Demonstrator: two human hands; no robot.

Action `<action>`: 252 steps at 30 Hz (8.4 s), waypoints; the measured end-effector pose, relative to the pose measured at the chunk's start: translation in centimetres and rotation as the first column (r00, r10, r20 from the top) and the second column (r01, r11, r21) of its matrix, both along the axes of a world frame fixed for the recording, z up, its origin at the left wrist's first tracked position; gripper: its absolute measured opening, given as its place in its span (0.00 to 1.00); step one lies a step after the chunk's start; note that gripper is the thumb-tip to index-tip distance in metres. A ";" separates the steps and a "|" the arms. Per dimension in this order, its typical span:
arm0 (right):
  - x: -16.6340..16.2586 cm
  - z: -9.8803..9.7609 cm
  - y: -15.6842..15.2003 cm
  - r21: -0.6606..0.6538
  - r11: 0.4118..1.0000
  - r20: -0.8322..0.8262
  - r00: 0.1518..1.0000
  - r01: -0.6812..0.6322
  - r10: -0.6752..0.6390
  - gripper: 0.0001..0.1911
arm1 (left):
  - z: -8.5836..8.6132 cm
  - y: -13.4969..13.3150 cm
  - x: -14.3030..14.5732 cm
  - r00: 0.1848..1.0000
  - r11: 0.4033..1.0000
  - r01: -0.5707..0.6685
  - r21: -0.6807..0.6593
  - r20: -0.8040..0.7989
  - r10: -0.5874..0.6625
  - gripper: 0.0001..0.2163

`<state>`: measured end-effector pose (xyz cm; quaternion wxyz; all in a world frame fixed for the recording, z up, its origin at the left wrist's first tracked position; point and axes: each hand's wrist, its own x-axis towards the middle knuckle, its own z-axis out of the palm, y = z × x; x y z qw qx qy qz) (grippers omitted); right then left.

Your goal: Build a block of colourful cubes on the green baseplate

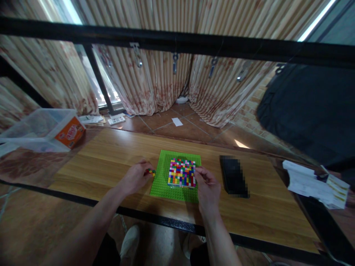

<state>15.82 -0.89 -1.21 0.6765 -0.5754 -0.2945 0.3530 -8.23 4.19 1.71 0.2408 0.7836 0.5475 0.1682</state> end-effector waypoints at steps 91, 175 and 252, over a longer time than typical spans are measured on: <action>-1.8 2.5 -1.2 0.072 0.992 0.599 0.800 -0.100 0.037 0.17 | 3.1 3.1 -3.7 0.386 0.774 -0.293 -0.561 0.671 0.633 0.08; 2.2 1.0 -2.1 -0.163 0.970 0.581 0.777 -0.183 0.244 0.11 | 1.4 -2.5 8.1 0.456 0.822 -0.006 -0.569 0.730 0.509 0.10; -0.9 2.5 -1.9 0.116 0.869 0.508 0.780 -0.482 0.365 0.07 | 1.4 -4.0 8.3 0.343 0.655 0.361 -0.664 0.748 0.568 0.16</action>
